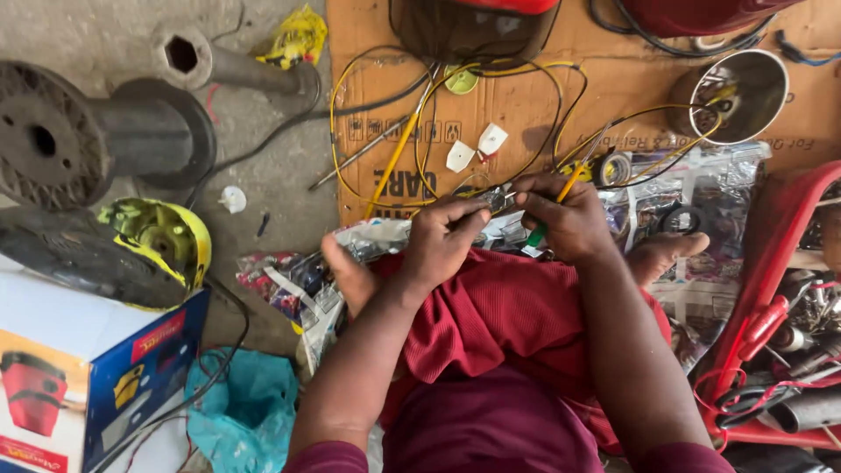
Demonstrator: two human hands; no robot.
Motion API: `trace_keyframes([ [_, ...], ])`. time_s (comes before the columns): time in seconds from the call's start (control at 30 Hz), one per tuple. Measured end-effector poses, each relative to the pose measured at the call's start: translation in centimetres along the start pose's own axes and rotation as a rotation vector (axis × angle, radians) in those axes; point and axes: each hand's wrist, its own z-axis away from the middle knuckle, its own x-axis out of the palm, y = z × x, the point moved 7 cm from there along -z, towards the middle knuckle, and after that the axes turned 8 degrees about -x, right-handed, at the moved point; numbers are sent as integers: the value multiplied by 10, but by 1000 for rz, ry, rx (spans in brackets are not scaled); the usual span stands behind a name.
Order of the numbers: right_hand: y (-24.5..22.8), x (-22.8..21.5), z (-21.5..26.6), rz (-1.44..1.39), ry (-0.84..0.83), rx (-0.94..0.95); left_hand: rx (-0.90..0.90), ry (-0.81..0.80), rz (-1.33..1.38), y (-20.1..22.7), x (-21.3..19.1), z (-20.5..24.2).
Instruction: The person sits on the floor and uses a screwdriver to tighten the screws on a white electrical plug. They manipulate the wires and the plug casing, ensuring the connections are secure.
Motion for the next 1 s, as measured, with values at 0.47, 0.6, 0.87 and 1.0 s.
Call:
trace_keyframes([
  [0.47,0,13,-5,140,-72,-18,112,60,-175,-4,-6,-5],
  [0.6,-3,16,-6,191,-81,-44,102,64,-206,-5,-6,-6],
  [0.87,-7,22,-4,235,-157,-96,71,72,-238,-4,-5,-5],
  [1.0,-3,21,-3,266,-160,-83,74,76,-269,-3,-5,-4],
])
